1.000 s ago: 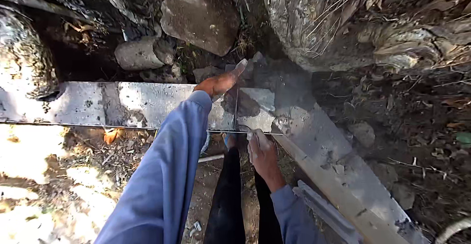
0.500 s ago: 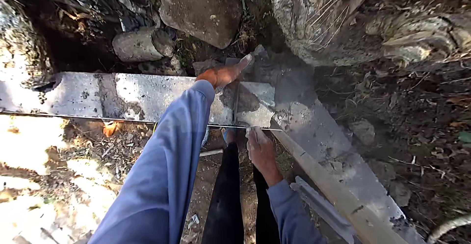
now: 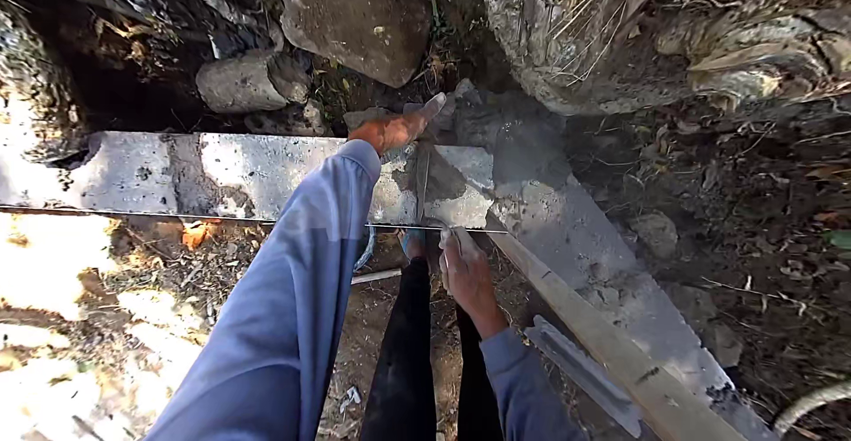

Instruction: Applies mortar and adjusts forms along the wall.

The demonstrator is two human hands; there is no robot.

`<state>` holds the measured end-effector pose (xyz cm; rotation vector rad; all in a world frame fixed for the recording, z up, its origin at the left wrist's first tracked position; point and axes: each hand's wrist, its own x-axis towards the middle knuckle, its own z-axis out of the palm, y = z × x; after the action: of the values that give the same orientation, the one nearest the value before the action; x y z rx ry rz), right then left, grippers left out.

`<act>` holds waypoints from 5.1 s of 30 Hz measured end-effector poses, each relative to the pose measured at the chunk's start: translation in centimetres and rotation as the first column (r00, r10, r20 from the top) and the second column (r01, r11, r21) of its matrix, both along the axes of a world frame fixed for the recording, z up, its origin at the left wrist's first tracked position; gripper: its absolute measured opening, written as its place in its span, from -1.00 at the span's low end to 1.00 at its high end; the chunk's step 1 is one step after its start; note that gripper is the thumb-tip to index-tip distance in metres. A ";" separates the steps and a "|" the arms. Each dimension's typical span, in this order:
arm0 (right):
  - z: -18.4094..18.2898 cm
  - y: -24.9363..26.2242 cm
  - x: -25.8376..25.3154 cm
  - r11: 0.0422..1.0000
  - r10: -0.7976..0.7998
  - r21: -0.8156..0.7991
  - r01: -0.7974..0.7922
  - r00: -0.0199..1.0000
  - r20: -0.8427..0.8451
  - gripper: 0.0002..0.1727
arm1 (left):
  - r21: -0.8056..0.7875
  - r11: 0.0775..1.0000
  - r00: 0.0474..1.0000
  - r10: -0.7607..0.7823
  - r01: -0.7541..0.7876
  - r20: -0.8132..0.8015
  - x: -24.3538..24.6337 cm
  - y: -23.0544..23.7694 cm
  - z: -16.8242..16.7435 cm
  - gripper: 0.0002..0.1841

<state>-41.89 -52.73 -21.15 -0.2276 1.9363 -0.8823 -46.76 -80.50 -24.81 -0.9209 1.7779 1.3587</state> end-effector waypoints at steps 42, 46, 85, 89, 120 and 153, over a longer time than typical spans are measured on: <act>-0.2 -0.1 -0.5 0.998 0.048 0.042 -0.046 0.998 -0.032 -0.50 | -0.119 0.985 0.992 -0.126 0.128 0.023 -0.8 0.9 2.0 -0.09; -0.1 0.1 -1.1 0.989 0.088 0.115 -0.090 0.996 0.025 -0.48 | -0.081 0.991 0.994 -0.105 0.107 0.031 -0.6 1.3 2.3 -0.06; 0.2 1.0 -0.6 0.997 -0.053 0.053 0.063 0.983 -0.173 -0.50 | -0.089 0.994 0.996 -0.068 0.063 -0.054 1.0 1.3 2.0 0.00; -1.2 1.5 -0.4 0.988 0.041 0.155 -0.027 0.995 -0.090 -0.47 | -0.156 0.976 0.984 -0.165 0.154 -0.060 1.5 1.6 2.0 0.00; 2.3 4.7 2.9 0.999 0.043 0.044 -0.029 0.924 -0.379 -0.55 | 0.432 -0.580 -0.424 0.809 -0.691 0.408 13.0 17.7 3.6 -0.10; 3.6 0.8 1.4 0.938 0.343 0.087 -0.335 0.932 -0.118 -0.48 | 0.546 -0.139 0.009 0.966 -0.826 0.259 17.9 16.7 3.3 -0.14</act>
<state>-40.53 -51.90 -17.55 -0.5761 1.9647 -0.5844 -28.85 -63.85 -21.54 -1.8305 0.2801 2.8106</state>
